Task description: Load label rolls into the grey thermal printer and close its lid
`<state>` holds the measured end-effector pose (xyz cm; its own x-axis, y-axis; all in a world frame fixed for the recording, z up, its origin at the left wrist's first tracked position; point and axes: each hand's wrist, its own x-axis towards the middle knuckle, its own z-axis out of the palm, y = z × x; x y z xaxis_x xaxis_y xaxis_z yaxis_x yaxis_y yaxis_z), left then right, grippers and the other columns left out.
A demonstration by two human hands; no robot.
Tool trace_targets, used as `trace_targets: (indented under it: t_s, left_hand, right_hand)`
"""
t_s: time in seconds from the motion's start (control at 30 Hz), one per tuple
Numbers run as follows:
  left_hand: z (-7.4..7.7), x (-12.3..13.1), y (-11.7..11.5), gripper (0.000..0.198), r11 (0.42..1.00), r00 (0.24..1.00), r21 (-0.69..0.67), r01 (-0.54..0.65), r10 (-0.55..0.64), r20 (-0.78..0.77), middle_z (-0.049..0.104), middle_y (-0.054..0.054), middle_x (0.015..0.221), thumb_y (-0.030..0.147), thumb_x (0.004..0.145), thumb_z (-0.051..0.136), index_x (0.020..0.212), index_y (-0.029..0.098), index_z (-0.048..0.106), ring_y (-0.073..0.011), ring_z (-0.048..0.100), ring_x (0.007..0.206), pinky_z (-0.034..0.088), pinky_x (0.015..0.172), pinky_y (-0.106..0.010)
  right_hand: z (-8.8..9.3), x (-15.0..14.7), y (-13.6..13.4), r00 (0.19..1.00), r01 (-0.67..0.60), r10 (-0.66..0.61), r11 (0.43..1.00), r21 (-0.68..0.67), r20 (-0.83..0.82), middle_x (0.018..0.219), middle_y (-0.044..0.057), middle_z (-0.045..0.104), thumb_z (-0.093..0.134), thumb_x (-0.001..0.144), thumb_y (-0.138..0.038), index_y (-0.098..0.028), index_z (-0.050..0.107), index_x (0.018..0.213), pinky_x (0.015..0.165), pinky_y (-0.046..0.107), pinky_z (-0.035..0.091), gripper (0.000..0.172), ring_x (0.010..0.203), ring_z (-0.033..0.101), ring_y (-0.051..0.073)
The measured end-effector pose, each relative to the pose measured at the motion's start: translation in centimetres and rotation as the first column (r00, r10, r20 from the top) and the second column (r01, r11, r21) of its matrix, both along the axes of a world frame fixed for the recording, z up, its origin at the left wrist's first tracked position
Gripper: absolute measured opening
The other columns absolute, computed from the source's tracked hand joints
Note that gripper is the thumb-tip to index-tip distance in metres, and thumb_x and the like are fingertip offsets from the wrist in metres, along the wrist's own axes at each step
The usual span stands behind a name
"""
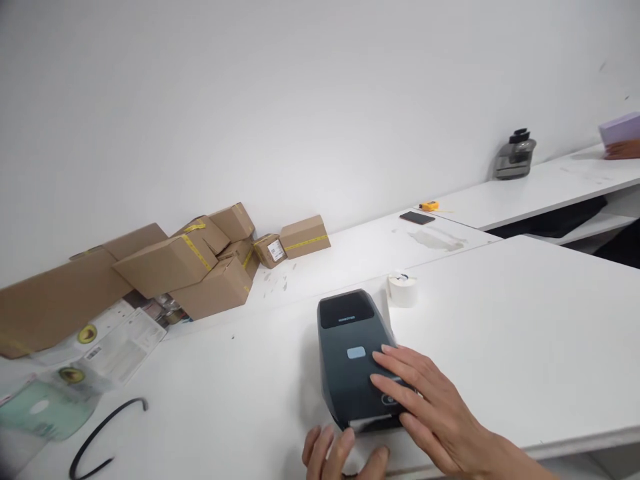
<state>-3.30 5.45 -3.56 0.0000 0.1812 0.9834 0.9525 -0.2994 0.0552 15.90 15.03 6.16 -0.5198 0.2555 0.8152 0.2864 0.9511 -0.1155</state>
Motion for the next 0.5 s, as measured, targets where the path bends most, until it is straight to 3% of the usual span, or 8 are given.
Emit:
trace_targets:
  t_s: [0.07,0.13,0.23,0.3,0.37,0.5]
  left_hand:
    - [0.0,0.1,0.0,0.047,0.998,0.995,-0.056,0.012,-0.006,0.096,0.068,-0.008,0.127,0.038,0.078,0.083,0.122,0.04,0.065,-0.0359,0.05,0.138,0.043,0.112,-0.061]
    - [1.3,-0.4,0.1,0.07,0.983,0.994,-0.183,0.016,0.004,0.11,0.058,-0.014,0.145,0.048,0.079,0.081,0.142,0.034,0.053,-0.0396,0.038,0.149,0.039,0.114,-0.064]
    - [4.7,-2.1,0.3,0.093,0.922,0.994,-0.388,0.012,-0.052,-0.093,0.054,-0.022,0.15,0.054,0.082,0.076,0.157,0.018,0.034,-0.038,0.038,0.15,0.037,0.119,-0.06]
    - [6.7,-3.0,0.4,0.092,0.884,0.966,-0.468,0.005,-0.125,-0.227,0.057,-0.022,0.148,0.054,0.085,0.073,0.157,0.013,0.033,-0.0359,0.045,0.146,0.035,0.121,-0.058]
    - [7.8,-3.4,0.5,0.082,0.87,0.952,-0.492,-0.015,-0.139,-0.274,0.059,-0.019,0.147,0.052,0.089,0.069,0.155,0.014,0.037,-0.0343,0.046,0.146,0.035,0.122,-0.057]
    - [7.6,-3.0,0.7,0.069,0.871,0.97,-0.491,0.038,-0.15,-0.192,0.061,-0.018,0.144,0.048,0.093,0.064,0.15,0.014,0.043,-0.0328,0.043,0.148,0.041,0.12,-0.053]
  right_hand:
    - [-1.2,0.3,-0.4,1.0,0.003,-0.003,1.0,0.0,0.029,0.151,0.006,0.058,0.051,0.094,-0.028,-0.026,0.052,0.151,0.11,0.045,0.052,0.057,0.136,0.058,0.03]
    - [-2.4,0.2,-0.8,1.0,0.01,-0.01,1.0,-0.026,0.014,0.151,0.007,0.058,0.046,0.098,-0.03,-0.025,0.051,0.152,0.114,0.047,0.048,0.055,0.138,0.056,0.03]
    - [-3.8,-0.8,-1.4,0.995,0.032,-0.039,0.996,-0.082,-0.089,0.151,0.009,0.058,0.04,0.101,-0.031,-0.022,0.05,0.152,0.118,0.048,0.043,0.052,0.142,0.052,0.03]
    - [-4.4,-1.7,-1.9,0.983,0.049,-0.069,0.992,-0.119,-0.169,0.148,0.01,0.06,0.039,0.102,-0.031,-0.021,0.052,0.15,0.117,0.049,0.043,0.051,0.141,0.051,0.03]
    - [-5.0,-2.7,-2.2,0.968,0.062,-0.095,0.987,-0.149,-0.231,0.144,0.011,0.062,0.039,0.102,-0.031,-0.022,0.055,0.147,0.114,0.052,0.044,0.049,0.139,0.053,0.031]
    - [-6.0,-4.2,-2.4,0.919,0.029,-0.106,0.979,-0.202,-0.38,0.141,0.011,0.062,0.036,0.101,-0.024,-0.023,0.058,0.143,0.114,0.057,0.041,0.047,0.137,0.052,0.032]
